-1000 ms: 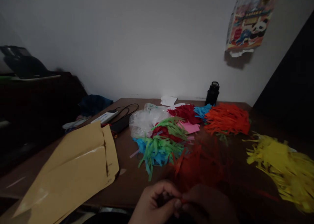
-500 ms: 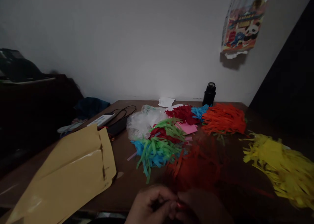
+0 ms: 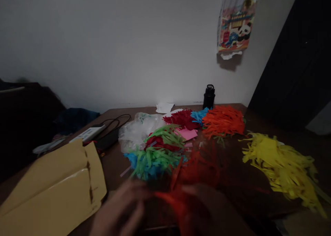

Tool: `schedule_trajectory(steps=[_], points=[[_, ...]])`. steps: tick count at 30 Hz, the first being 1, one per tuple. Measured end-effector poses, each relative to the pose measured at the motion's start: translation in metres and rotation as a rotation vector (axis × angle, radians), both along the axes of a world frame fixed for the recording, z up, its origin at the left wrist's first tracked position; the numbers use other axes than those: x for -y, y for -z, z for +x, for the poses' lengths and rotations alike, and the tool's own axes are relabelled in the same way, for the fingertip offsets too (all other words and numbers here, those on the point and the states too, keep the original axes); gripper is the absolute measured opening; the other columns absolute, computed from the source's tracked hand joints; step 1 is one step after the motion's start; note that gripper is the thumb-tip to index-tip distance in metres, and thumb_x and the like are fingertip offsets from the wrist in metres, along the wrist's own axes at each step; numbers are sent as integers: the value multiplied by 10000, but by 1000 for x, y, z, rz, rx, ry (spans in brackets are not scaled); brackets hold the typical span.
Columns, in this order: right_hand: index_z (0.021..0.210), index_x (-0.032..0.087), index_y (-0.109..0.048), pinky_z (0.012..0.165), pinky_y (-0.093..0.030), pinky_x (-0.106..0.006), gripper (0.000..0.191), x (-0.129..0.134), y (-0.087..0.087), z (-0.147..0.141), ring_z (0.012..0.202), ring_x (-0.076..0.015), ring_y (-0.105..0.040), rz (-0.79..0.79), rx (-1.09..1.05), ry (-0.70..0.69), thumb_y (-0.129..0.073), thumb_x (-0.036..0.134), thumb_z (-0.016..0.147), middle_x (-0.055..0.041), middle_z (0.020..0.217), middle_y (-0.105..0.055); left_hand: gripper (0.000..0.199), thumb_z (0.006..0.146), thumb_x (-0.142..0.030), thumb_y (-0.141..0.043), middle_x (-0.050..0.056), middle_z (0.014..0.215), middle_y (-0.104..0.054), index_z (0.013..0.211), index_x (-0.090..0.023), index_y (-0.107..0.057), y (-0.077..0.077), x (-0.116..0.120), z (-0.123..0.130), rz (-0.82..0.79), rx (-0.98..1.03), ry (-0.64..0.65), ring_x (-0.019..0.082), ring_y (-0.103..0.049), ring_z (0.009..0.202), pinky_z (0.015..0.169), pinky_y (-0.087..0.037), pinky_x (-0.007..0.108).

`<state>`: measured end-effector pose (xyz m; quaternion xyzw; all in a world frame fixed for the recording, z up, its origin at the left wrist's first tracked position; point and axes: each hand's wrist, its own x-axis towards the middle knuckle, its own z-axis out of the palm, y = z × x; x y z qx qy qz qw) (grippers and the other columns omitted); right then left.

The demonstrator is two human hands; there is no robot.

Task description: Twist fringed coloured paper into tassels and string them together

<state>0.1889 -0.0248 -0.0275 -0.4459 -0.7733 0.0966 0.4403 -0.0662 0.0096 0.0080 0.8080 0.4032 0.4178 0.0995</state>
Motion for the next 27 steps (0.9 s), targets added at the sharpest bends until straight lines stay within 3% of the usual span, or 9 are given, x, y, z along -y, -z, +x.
schedule_trajectory(steps=[4, 8, 10, 12, 14, 16, 19, 23, 27], points=[[1110, 258, -641, 832, -554, -259, 205, -3, -2, 32, 968, -167, -693, -140, 17, 104, -547, 230, 929, -16, 1060, -729, 303, 910, -423, -492, 34, 916, -708, 1019, -193, -656, -27, -60, -35, 21, 82, -517, 277, -695, 868, 798, -571, 416], [958, 238, -694, 755, -570, -214, 196, -2, 9, 37, 848, -147, -707, -111, 184, 1, -579, 112, 861, -11, 989, -743, 479, 877, -528, -476, 122, 1316, -555, 1069, -129, -658, -28, -87, -40, 129, -85, -520, 421, -498, 1251, 983, -467, 537], [951, 224, -701, 788, -574, -223, 167, -3, 21, 31, 893, -167, -709, -59, 256, -9, -651, 139, 816, -31, 1038, -743, 410, 900, -439, -499, 129, 1337, -548, 1128, -131, -643, -17, -70, -19, 147, -149, -389, 368, -515, 1256, 1026, -454, 482], [961, 219, -708, 870, -563, -262, 178, -6, 34, 25, 958, -192, -703, 14, 310, -1, -675, 148, 801, -44, 1045, -749, 328, 909, -300, -548, 93, 1281, -638, 1219, -223, -623, -3, -43, 15, 92, -242, 12, 286, -610, 1168, 998, -499, 388], [956, 227, -717, 907, -549, -277, 191, -10, 44, 21, 963, -189, -706, 58, 339, 2, -632, 114, 827, -35, 1005, -762, 438, 902, -280, -599, 79, 1364, -608, 1338, -297, -558, 10, -21, 51, -82, -428, 393, 273, -568, 1242, 1038, -468, 362], [949, 233, -723, 897, -549, -264, 209, -10, 50, 22, 926, -175, -716, 61, 346, -10, -604, 97, 844, -26, 973, -770, 690, 826, -399, -704, 113, 1480, -472, 1446, -265, -431, 20, -13, 79, -229, -573, 557, 316, -459, 1341, 1100, -397, 432], [1065, 198, -710, 930, -538, -282, 253, -1, 49, 36, 999, -202, -699, 51, 365, -25, -692, 223, 813, -63, 1087, -748, 810, 794, -514, -694, 200, 1505, -382, 1464, -171, -393, 32, -30, 90, -306, -719, 357, 401, -375, 1376, 1113, -293, 597], [1163, 146, -677, 1000, -498, -286, 378, 11, 52, 57, 1103, -204, -656, 84, 453, -78, -712, 300, 819, -75, 1181, -712, 487, 888, -316, -610, 225, 1377, -557, 1333, -120, -575, 39, -55, 66, -252, -928, -108, 411, -528, 1254, 1019, -408, 594], [1143, 170, -681, 1015, -475, -248, 247, 11, 63, 62, 1084, -137, -658, 203, 416, -53, -538, 197, 944, -40, 1108, -744, 405, 850, -103, -561, 150, 1345, -612, 1240, -156, -653, 38, -36, 55, 57, -966, -124, 365, -627, 1118, 855, -531, 493]])
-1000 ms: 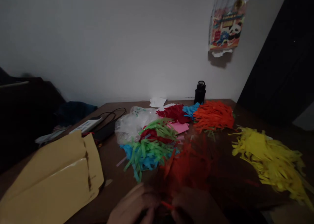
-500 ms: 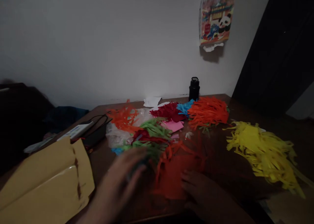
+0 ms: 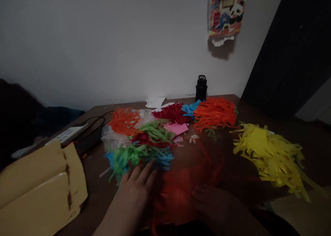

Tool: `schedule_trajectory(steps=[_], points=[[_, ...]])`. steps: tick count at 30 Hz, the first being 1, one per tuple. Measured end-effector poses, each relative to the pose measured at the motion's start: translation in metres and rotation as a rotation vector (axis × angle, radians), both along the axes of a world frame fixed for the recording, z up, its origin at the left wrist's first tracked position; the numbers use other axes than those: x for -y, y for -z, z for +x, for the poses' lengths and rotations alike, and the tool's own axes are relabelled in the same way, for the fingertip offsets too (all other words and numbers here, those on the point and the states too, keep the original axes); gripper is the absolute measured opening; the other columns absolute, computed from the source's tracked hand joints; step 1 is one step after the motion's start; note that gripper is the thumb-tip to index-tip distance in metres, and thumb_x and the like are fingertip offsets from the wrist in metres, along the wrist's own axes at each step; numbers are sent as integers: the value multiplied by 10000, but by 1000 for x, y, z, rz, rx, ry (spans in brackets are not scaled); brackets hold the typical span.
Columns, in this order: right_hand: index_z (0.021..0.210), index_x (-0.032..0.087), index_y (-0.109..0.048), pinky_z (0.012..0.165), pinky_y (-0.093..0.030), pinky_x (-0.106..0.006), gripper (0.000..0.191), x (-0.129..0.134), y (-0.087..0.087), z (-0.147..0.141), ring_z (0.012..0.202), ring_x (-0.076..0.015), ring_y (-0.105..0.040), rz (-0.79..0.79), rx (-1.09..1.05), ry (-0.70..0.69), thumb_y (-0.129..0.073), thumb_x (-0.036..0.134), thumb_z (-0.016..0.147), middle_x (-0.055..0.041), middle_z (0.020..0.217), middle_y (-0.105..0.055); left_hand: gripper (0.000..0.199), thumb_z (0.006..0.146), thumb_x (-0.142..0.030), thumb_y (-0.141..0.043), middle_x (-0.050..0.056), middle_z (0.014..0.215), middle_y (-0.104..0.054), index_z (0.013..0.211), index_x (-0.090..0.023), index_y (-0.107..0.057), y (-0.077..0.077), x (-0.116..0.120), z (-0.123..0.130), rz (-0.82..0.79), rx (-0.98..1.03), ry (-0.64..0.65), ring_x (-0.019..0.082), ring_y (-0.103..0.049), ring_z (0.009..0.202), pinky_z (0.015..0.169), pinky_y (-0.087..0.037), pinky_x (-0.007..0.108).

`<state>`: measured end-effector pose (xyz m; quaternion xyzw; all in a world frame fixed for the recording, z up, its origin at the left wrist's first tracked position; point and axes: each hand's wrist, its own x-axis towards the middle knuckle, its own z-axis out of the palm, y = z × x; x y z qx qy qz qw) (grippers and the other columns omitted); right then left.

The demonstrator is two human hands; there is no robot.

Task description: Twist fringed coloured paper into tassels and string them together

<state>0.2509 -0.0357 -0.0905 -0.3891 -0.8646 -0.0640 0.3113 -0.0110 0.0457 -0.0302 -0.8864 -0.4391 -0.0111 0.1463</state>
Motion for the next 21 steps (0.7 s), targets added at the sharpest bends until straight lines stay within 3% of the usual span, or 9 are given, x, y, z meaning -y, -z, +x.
schedule_trajectory(steps=[4, 7, 10, 14, 17, 21], points=[[1056, 148, -697, 974, -507, -265, 355, -1, 3, -5, 996, -140, -688, 72, -80, -20, -350, 118, 985, -55, 1014, -763, 335, 946, -259, -503, 53, 1275, -677, 1251, -188, -624, 12, 34, 28, 167, 159, 523, 268, -646, 1075, 871, -541, 386], [946, 160, -699, 941, -513, -246, 403, 0, 2, -6, 897, -129, -703, 127, -162, -10, -302, 104, 988, -44, 916, -771, 316, 994, -213, -416, 53, 1183, -725, 1216, -131, -626, 26, 43, 46, 116, 269, 638, 198, -661, 1055, 863, -550, 277], [979, 172, -676, 991, -466, -280, 369, -1, 2, 1, 896, -128, -697, 149, -155, 21, -314, 98, 986, -30, 911, -770, 274, 988, -204, -432, 42, 1122, -747, 1130, -155, -661, 31, 40, 47, -25, 379, 576, 194, -673, 1044, 884, -563, 272], [957, 202, -634, 1002, -432, -351, 315, -4, 6, 7, 855, -140, -684, 49, -195, 77, -331, 120, 988, -3, 794, -739, 246, 928, -156, -508, -2, 1130, -743, 1091, -223, -680, 19, 34, 42, -245, 434, 424, 189, -683, 1026, 889, -580, 284], [929, 194, -613, 956, -444, -361, 293, -5, 7, 6, 809, -145, -666, 28, -214, 111, -340, 94, 968, -15, 780, -709, 273, 877, -197, -603, 50, 1225, -706, 1137, -210, -686, 11, 27, 43, -287, 321, 285, 277, -669, 1072, 883, -595, 413], [904, 186, -605, 934, -438, -339, 319, -7, 0, 3, 774, -141, -649, 30, -184, 100, -309, 97, 983, -17, 782, -692, 460, 857, -367, -653, 195, 1289, -643, 1227, -93, -651, 8, 9, 40, -243, 154, 81, 401, -618, 1130, 892, -549, 574]])
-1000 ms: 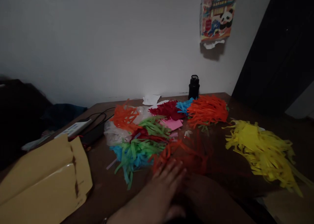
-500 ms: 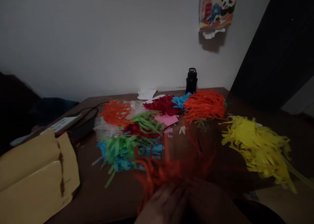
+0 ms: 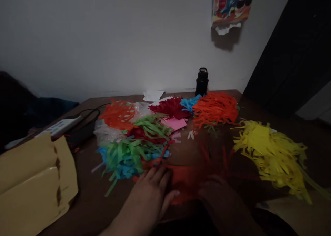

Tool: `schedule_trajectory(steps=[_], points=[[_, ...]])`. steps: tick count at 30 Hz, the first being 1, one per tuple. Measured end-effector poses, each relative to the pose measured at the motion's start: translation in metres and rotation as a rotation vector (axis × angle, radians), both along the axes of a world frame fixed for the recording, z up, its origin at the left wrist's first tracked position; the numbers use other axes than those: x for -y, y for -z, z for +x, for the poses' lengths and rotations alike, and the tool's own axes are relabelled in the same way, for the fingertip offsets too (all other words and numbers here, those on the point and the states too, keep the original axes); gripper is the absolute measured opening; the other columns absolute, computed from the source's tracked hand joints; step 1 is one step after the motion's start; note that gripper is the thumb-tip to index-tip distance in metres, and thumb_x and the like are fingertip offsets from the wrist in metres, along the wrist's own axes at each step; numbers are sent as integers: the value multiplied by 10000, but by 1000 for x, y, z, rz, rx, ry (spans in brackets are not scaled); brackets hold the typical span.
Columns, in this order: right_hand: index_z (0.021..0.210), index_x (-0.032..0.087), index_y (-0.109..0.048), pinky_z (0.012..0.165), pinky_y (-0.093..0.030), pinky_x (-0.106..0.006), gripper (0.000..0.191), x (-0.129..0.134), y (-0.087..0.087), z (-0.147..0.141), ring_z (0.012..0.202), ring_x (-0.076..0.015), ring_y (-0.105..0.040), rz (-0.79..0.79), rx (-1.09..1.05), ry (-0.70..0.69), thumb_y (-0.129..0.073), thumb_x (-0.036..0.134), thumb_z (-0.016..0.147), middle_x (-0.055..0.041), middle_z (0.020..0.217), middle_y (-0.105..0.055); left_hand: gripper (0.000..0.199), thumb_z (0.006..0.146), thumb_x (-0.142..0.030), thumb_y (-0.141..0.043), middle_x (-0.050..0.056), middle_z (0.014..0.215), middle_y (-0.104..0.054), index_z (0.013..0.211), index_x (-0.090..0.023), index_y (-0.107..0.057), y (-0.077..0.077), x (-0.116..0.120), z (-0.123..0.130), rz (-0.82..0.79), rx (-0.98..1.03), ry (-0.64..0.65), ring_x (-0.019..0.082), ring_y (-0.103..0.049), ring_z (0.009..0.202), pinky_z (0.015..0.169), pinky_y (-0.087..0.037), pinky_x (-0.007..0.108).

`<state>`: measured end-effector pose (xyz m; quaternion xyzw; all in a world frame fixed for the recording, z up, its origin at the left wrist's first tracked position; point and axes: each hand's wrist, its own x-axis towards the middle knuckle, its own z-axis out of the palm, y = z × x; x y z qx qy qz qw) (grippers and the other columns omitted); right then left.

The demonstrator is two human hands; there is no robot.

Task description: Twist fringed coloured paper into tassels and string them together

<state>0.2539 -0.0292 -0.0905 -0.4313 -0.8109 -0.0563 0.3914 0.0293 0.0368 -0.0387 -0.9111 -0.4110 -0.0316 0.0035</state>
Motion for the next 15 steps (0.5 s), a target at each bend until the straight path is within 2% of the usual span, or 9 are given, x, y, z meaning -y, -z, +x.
schedule_trajectory(steps=[2, 4, 6, 8, 10, 12, 13, 15], points=[[891, 189, -600, 894, -453, -335, 330, -1, -5, -1, 735, -141, -640, 0, -1, 1, -299, 98, 990, -19, 782, -692, 471, 854, -384, -654, 212, 1283, -643, 1215, -81, -657, 0, -8, -7, 37, -5, -48, 413, -604, 1141, 884, -541, 580], [884, 190, -596, 854, -461, -332, 325, -2, -9, -2, 694, -140, -627, 0, -9, 18, -307, 87, 991, -20, 780, -692, 395, 878, -347, -621, 186, 1284, -649, 1197, -118, -667, -2, -11, -13, 83, 42, -41, 393, -612, 1122, 856, -549, 561], [884, 186, -594, 827, -459, -329, 314, -4, -11, -4, 675, -144, -613, -8, -7, 38, -318, 80, 989, -18, 752, -677, 326, 916, -314, -559, 155, 1280, -656, 1183, -157, -662, -5, -8, -16, 162, 159, 18, 360, -620, 1095, 851, -543, 542], [853, 184, -585, 801, -457, -326, 319, -5, -12, -5, 657, -151, -592, -19, 5, 56, -317, 73, 984, -14, 698, -643, 360, 917, -286, -547, 133, 1314, -633, 1258, -178, -590, -8, 1, -12, 167, 282, 125, 331, -597, 1132, 919, -512, 530], [832, 186, -575, 796, -453, -332, 324, -6, -12, -6, 650, -160, -575, -22, 19, 62, -310, 74, 980, -13, 673, -622, 518, 880, -248, -600, 109, 1360, -597, 1376, -200, -456, -9, 11, -4, 24, 342, 221, 294, -550, 1215, 990, -484, 473], [854, 185, -577, 808, -442, -342, 318, -7, -13, -6, 661, -166, -572, -24, 22, 72, -306, 84, 985, -15, 694, -630, 612, 851, -175, -617, 85, 1346, -603, 1414, -229, -384, -8, 16, 5, -189, 332, 218, 256, -556, 1213, 994, -486, 412], [869, 186, -579, 804, -436, -342, 306, -7, -14, -6, 672, -169, -575, -30, 14, 88, -314, 94, 991, -15, 705, -636, 561, 852, -141, -595, 77, 1293, -635, 1378, -236, -423, -7, 17, 8, -272, 323, 180, 244, -589, 1161, 961, -502, 391], [866, 192, -582, 766, -425, -334, 290, -9, -17, -7, 683, -177, -579, -49, -2, 136, -336, 120, 1001, -15, 707, -638, 332, 877, -97, -510, 71, 1114, -700, 1183, -216, -564, -6, 14, 13, -375, 313, 71, 232, -645, 1024, 870, -523, 363]])
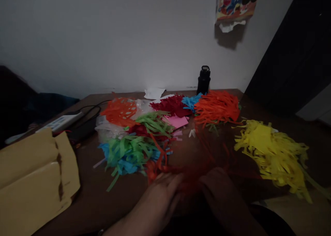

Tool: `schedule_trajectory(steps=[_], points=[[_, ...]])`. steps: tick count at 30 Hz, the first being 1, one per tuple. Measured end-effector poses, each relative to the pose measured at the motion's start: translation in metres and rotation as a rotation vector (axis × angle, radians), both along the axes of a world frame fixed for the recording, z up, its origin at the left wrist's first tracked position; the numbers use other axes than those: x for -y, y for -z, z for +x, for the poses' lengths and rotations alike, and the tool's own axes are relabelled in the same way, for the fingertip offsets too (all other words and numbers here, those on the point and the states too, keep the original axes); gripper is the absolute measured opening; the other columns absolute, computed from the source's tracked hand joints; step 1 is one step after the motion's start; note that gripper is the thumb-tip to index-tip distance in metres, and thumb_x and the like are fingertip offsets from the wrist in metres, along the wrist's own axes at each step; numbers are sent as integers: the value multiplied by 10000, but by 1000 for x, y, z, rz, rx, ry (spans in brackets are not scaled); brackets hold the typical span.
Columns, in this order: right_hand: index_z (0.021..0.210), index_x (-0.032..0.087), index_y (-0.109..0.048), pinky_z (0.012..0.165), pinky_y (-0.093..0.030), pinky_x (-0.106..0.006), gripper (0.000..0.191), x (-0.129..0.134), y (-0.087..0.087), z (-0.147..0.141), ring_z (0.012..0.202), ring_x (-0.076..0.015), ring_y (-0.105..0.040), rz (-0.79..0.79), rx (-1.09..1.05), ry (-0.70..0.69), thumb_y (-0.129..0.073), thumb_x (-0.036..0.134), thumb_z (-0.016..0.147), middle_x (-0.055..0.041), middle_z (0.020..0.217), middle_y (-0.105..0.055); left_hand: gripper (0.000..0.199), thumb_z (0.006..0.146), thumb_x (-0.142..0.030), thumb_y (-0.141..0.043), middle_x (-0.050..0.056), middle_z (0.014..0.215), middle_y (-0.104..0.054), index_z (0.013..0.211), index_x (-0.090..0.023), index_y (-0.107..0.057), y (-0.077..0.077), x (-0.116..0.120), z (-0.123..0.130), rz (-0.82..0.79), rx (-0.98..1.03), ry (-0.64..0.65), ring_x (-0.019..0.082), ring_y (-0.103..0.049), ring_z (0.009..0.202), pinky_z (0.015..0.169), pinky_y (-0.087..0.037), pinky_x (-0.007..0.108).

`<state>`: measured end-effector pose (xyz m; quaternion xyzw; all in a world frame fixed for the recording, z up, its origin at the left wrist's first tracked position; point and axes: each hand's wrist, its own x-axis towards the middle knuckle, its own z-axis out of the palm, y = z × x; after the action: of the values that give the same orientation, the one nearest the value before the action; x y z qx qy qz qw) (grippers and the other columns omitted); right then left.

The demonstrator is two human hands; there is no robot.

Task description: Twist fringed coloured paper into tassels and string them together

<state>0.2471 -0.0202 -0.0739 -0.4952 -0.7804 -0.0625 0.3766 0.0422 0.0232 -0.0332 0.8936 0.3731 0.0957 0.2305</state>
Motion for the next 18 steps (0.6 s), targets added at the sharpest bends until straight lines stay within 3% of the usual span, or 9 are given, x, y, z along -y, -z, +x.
schedule_trajectory(steps=[2, 5, 11, 14, 18], points=[[836, 199, -589, 711, -412, -321, 307, -3, -1, 0, 679, -183, -582, -24, -1, 61, -341, 145, 1008, -20, 706, -641, 195, 915, -114, -436, 71, 956, -712, 956, -195, -609, 0, -6, 2, -78, -25, -75, 220, -665, 902, 767, -521, 324], [811, 202, -610, 675, -394, -316, 316, -11, 3, -1, 663, -186, -595, -93, 74, 151, -363, 146, 999, -26, 708, -656, 230, 965, -194, -388, 73, 869, -702, 840, -192, -581, -2, -14, 2, -150, -53, -136, 202, -670, 805, 660, -491, 273], [862, 192, -638, 672, -380, -346, 161, -29, 16, -6, 609, -209, -632, -196, 250, 241, -531, 78, 903, -14, 667, -677, 183, 973, -168, -386, 73, 884, -729, 980, -192, -568, -3, -19, 6, -21, -158, -197, 205, -702, 768, 643, -485, 271], [884, 185, -635, 628, -384, -335, 157, -36, 17, -10, 591, -208, -644, -225, 293, 268, -551, 52, 883, -12, 660, -680, 191, 971, -136, -376, 94, 914, -736, 1017, -180, -556, -3, -21, 10, 90, -306, -215, 227, -718, 771, 638, -509, 295], [877, 169, -642, 547, -352, -322, 157, -41, 13, -13, 544, -211, -616, -216, 320, 319, -568, 32, 861, -31, 648, -670, 253, 906, -33, -403, 136, 998, -726, 1075, -156, -545, -6, -23, 15, 125, -388, -218, 263, -734, 830, 673, -546, 342]])
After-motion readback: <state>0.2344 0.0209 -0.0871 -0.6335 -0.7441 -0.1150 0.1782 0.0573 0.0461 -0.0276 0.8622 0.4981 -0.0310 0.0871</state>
